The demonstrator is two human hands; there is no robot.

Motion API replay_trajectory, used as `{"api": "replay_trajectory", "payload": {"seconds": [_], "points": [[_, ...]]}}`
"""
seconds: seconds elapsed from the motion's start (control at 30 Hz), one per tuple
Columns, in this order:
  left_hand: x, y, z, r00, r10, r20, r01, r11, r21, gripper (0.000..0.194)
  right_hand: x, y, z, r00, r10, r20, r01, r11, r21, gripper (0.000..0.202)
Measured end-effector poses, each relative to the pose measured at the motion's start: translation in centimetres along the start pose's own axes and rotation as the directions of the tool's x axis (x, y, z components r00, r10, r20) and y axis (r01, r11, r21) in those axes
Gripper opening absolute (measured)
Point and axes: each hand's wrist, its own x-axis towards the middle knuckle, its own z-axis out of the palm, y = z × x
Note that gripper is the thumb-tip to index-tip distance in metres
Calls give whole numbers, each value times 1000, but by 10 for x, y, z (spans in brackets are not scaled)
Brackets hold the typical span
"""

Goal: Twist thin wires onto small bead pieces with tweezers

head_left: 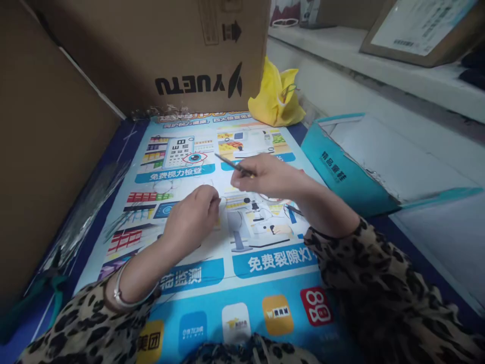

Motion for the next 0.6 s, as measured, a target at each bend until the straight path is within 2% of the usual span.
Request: {"api": "replay_trajectory", "payload": {"seconds": [0.1,0.27,0.43,0.5,0.6], "points": [[0,-12,4,997,-33,-65,29,997,-70,8,10,9,22,993,88,76,-90,996,24,18],[3,-22,18,994,-31,-109,20,994,-105,10,15,16,43,990,114,82,-125,980,155,17],[3,-30,22,987,22,-161,-11,998,70,15,17,21,52,965,250,84,-260,845,467,19],[2,-32,23,981,59,-184,-30,987,156,19,18,24,57,959,262,106,-278,813,512,21],[1,-33,24,979,68,-191,-30,981,194,22,19,29,65,964,244,110,-265,821,505,21]]}}
